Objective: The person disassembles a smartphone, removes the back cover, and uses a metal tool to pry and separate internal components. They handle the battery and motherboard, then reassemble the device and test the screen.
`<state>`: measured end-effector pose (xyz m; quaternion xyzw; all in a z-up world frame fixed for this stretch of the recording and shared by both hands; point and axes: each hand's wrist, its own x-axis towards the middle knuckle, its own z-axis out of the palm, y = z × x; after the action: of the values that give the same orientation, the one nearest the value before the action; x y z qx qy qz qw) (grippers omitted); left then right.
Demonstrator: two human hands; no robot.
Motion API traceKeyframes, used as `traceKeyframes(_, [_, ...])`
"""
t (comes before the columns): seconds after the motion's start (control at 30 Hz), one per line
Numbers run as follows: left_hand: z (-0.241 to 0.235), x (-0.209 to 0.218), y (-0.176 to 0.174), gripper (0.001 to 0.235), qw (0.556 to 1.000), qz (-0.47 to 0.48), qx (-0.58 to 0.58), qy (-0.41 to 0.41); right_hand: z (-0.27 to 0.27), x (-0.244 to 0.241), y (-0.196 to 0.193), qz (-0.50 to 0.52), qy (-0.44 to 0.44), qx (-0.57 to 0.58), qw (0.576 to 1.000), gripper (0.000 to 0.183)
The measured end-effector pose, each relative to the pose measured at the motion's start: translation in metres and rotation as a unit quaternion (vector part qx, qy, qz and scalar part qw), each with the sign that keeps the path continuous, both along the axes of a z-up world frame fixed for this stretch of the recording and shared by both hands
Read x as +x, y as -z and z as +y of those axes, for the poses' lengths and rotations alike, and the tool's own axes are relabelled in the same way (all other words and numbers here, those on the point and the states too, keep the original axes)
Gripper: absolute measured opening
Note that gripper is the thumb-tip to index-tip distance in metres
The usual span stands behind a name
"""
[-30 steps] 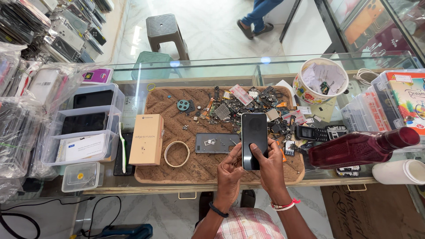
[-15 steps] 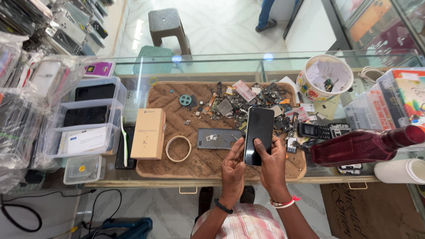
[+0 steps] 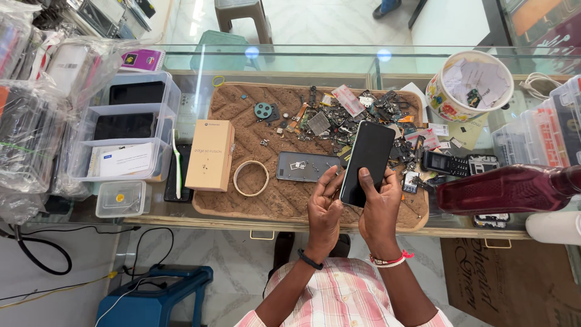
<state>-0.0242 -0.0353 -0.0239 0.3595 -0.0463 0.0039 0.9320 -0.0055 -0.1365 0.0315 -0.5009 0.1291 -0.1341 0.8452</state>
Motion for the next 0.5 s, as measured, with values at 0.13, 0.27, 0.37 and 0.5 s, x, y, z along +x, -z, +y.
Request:
traceKeyframes(0.13, [0.0, 0.0, 0.001, 0.072, 1.0, 0.007, -0.015, -0.003, 0.003, 0.002, 0.0, -0.004, 0.003, 0.0, 1.0, 0.03])
traceKeyframes(0.27, [-0.006, 0.003, 0.001, 0.071, 0.999, 0.009, 0.038, -0.019, 0.009, 0.003, 0.001, -0.004, 0.005, 0.033, 0.999, 0.03])
traceKeyframes(0.37, [-0.005, 0.001, -0.001, 0.076, 0.999, 0.015, 0.024, -0.018, 0.008, 0.003, 0.002, -0.004, -0.01, 0.041, 0.999, 0.03])
traceKeyframes(0.5, [0.015, 0.001, -0.015, 0.082, 0.999, -0.009, 0.042, -0.01, 0.003, 0.007, -0.004, 0.013, -0.016, 0.006, 1.0, 0.034])
